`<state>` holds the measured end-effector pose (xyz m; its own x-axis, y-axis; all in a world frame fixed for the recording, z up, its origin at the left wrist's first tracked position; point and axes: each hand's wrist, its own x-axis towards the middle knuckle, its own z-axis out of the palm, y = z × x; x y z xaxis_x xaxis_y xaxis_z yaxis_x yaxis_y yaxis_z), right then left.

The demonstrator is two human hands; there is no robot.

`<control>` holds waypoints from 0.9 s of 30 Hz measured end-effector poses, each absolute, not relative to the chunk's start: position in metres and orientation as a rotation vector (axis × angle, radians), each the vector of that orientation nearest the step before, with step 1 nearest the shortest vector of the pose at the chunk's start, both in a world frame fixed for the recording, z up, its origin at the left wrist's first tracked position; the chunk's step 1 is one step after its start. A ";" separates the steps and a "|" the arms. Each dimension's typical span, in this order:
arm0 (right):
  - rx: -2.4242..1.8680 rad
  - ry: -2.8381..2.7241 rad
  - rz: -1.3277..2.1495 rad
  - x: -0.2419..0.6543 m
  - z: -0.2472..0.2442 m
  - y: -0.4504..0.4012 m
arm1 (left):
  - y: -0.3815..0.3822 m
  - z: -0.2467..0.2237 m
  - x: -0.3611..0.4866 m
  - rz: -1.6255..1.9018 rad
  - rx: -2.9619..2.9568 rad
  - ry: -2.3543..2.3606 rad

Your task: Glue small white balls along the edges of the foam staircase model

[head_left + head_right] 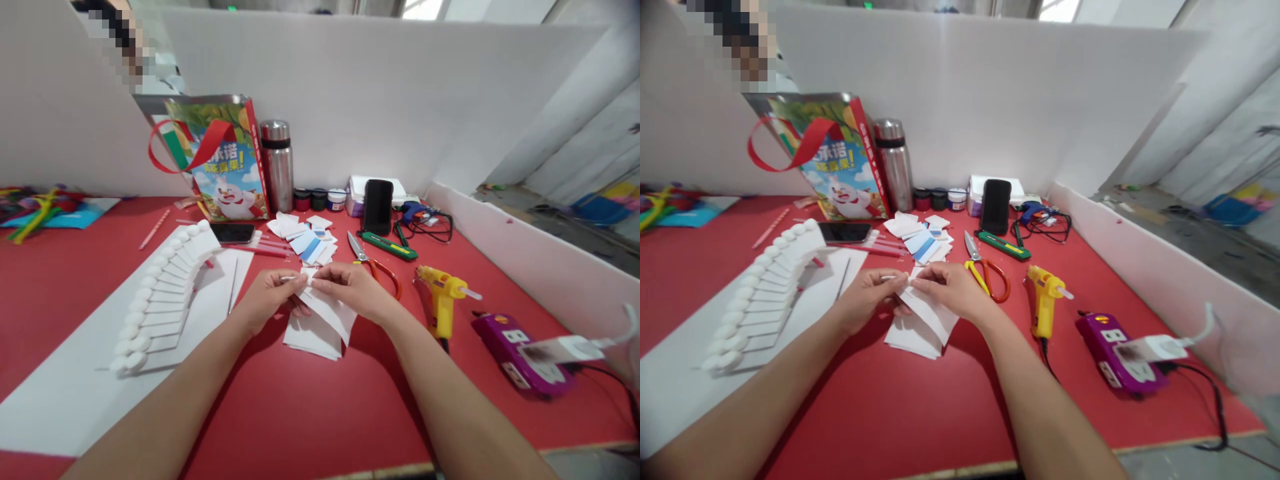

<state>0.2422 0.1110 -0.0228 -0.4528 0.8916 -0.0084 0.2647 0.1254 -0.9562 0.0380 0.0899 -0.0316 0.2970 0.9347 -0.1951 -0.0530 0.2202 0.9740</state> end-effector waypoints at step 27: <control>-1.088 -1.817 1.240 0.244 -0.026 0.116 | 0.092 -0.037 0.037 1.036 1.125 0.948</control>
